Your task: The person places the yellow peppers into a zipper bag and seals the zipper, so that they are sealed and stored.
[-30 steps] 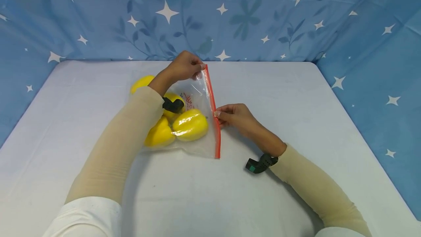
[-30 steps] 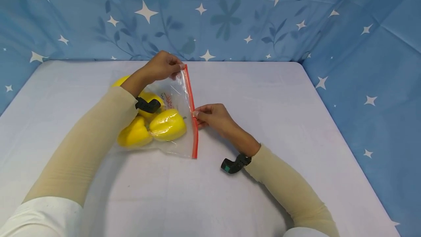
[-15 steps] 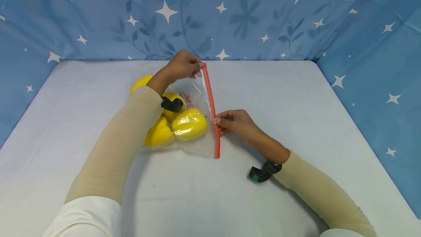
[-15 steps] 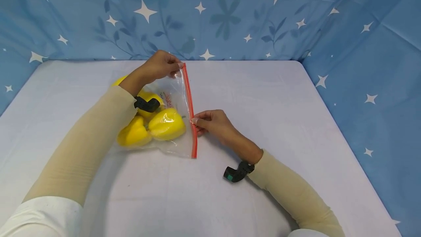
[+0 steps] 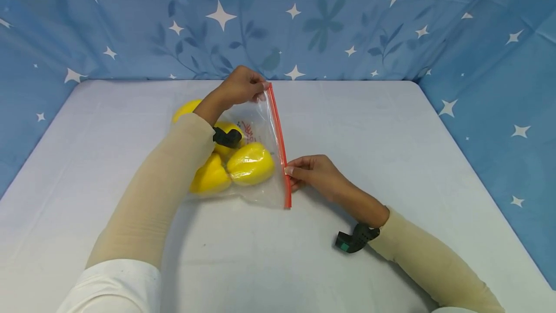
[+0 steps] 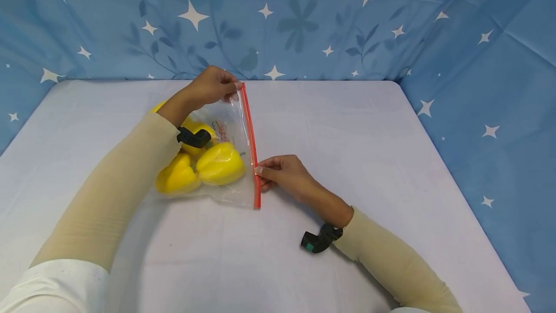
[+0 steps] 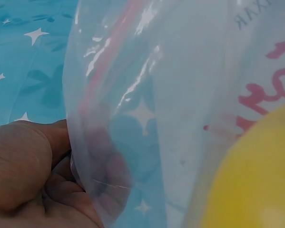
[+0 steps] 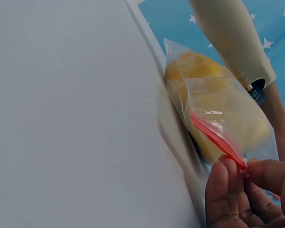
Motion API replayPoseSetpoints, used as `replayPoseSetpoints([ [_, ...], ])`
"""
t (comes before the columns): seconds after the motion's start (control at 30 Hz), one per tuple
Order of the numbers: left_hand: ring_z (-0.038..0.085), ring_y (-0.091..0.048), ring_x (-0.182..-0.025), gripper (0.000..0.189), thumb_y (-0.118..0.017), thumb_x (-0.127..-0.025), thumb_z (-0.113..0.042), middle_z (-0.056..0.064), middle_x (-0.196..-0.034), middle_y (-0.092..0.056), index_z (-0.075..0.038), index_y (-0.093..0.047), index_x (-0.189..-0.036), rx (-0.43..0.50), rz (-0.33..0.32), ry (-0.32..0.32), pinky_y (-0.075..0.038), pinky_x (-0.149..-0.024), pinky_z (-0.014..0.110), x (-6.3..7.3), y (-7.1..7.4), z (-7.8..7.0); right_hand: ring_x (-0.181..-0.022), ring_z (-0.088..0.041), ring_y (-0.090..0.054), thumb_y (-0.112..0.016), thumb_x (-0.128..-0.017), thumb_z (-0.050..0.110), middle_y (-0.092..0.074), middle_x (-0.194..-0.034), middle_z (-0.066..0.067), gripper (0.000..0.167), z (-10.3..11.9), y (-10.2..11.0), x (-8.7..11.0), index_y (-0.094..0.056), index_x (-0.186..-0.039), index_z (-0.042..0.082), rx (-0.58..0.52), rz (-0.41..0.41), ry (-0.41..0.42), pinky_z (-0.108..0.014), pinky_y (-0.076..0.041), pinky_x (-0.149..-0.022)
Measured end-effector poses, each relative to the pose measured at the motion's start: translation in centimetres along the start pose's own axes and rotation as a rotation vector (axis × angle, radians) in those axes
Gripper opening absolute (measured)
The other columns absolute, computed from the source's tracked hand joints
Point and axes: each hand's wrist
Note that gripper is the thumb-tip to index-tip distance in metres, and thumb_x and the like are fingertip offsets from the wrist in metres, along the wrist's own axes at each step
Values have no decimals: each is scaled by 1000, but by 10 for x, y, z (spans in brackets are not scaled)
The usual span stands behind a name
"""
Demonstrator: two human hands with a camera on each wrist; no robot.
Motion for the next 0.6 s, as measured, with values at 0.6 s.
replayPoseSetpoints([
  [0.6,21,-53,-75,28,-53,-102,-25,11,-82,-60,-2,-69,-98,-49,-11,-3,-48,-70,28,4,3,-3,-68,-24,-68,-69,-89,7,-69,-81,-15,25,-13,-3,24,-64,-104,-13,-56,110,-21,-40,-57,-74],
])
Point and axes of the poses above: each hand's wrist, its own x-axis away from the middle knuckle, its own y-axis out of the back of the hand, z = x × y
